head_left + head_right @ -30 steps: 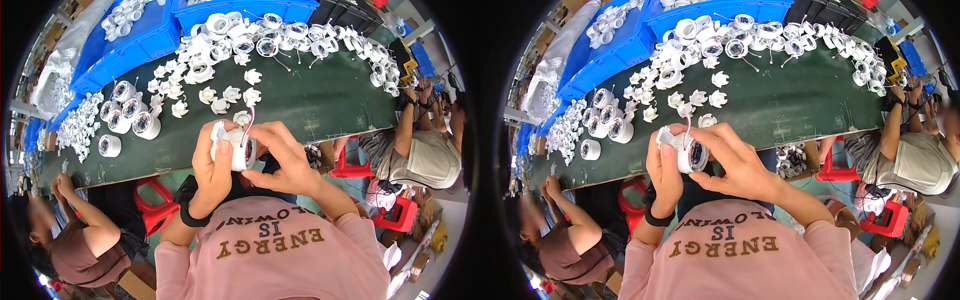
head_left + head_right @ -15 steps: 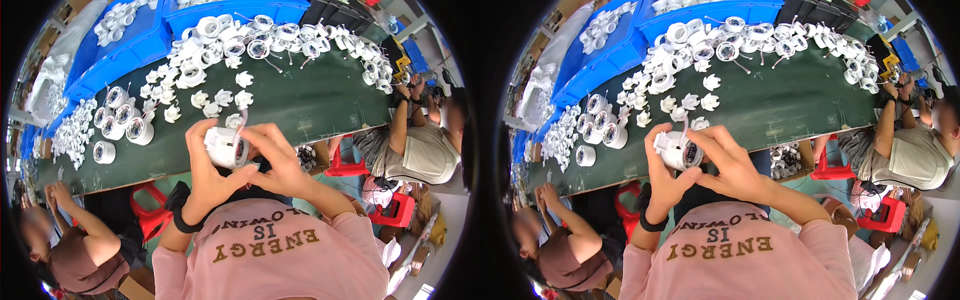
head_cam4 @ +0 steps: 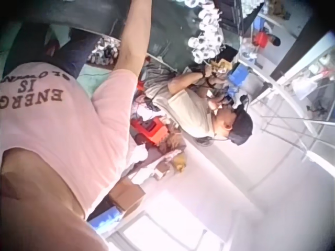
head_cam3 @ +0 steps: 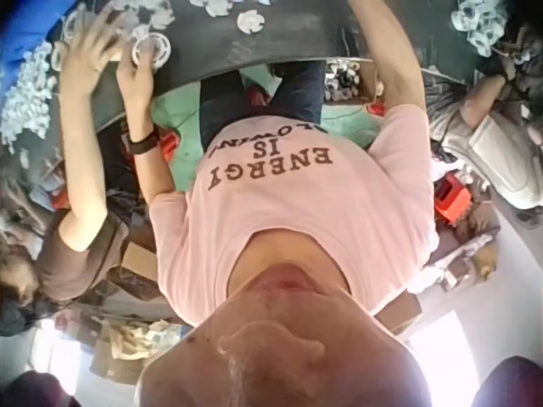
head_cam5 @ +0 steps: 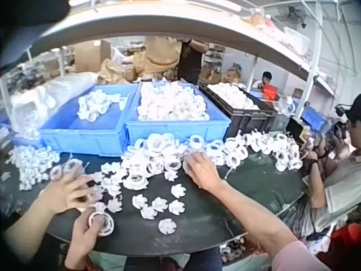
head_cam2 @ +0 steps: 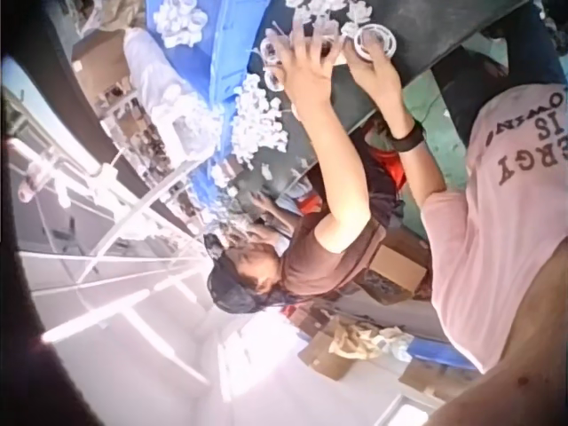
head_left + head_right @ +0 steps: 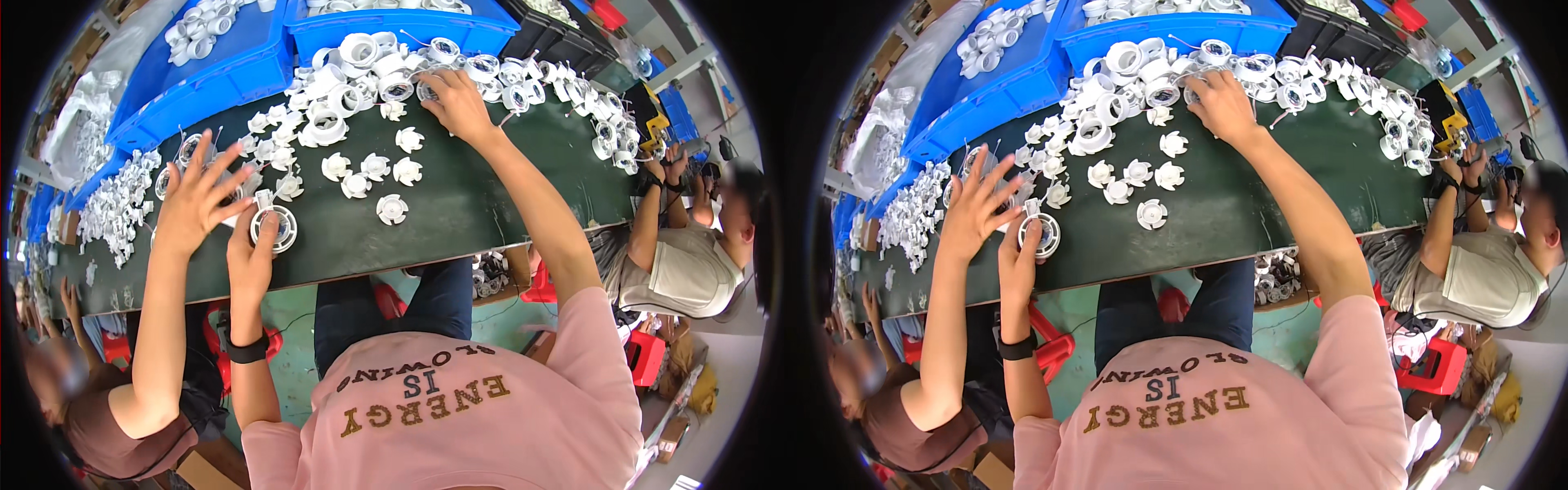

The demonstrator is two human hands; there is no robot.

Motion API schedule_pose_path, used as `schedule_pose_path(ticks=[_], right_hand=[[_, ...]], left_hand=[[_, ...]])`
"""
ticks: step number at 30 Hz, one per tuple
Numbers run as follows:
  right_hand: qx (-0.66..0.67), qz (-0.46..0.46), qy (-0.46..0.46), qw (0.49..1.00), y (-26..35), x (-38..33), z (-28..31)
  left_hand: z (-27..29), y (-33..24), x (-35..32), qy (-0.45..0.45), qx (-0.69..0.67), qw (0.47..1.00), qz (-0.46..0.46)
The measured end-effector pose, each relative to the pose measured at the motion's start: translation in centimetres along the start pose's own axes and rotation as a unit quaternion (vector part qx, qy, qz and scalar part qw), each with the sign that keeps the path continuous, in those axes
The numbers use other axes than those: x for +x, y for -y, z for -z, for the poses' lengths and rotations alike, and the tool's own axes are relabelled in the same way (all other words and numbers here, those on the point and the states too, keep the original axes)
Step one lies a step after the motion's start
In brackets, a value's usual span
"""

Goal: Assembling and sorting small white plastic components on a factory production line.

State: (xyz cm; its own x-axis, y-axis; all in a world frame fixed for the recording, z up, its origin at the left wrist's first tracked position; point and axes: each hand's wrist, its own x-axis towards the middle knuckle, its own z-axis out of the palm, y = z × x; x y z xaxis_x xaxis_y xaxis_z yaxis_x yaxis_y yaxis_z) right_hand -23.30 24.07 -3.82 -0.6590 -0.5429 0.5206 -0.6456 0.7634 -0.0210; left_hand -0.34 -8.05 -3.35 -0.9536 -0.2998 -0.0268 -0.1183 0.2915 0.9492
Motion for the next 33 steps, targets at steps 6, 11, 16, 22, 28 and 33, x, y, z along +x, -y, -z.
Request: schedule_pose_path(ticks=[6, 11, 16, 22, 28, 33], right_hand=[[-0.053, -0.007, 0.009, 0.999, 2.5, -3.9, 1.0], [0.188, -0.142, 0.008, 0.972, 3.5, -7.4, 2.4], [0.289, -0.058, 0.056, 0.954, 8.8, -7.3, 3.3], [0.22, -0.124, 0.065, 0.965, 6.3, -10.4, 5.1], [0.358, -0.196, 0.037, 0.912, 4.3, -12.1, 6.0], [0.326, -0.183, 0.015, 0.927, 4.1, -12.3, 5.4]], left_hand=[[2.7, 0.9, 0.1, -0.257, 0.321, 0.896, -0.168], [-3.3, -5.4, 1.3, -0.104, 0.233, 0.897, -0.362], [-11.0, -4.6, 8.0, 0.088, 0.178, 0.892, -0.406], [-17.1, -3.0, 10.5, 0.209, 0.191, 0.874, -0.396], [-20.0, -3.9, 10.6, 0.181, 0.158, 0.859, -0.452], [-20.5, -3.4, 11.2, 0.165, 0.214, 0.861, -0.431]])
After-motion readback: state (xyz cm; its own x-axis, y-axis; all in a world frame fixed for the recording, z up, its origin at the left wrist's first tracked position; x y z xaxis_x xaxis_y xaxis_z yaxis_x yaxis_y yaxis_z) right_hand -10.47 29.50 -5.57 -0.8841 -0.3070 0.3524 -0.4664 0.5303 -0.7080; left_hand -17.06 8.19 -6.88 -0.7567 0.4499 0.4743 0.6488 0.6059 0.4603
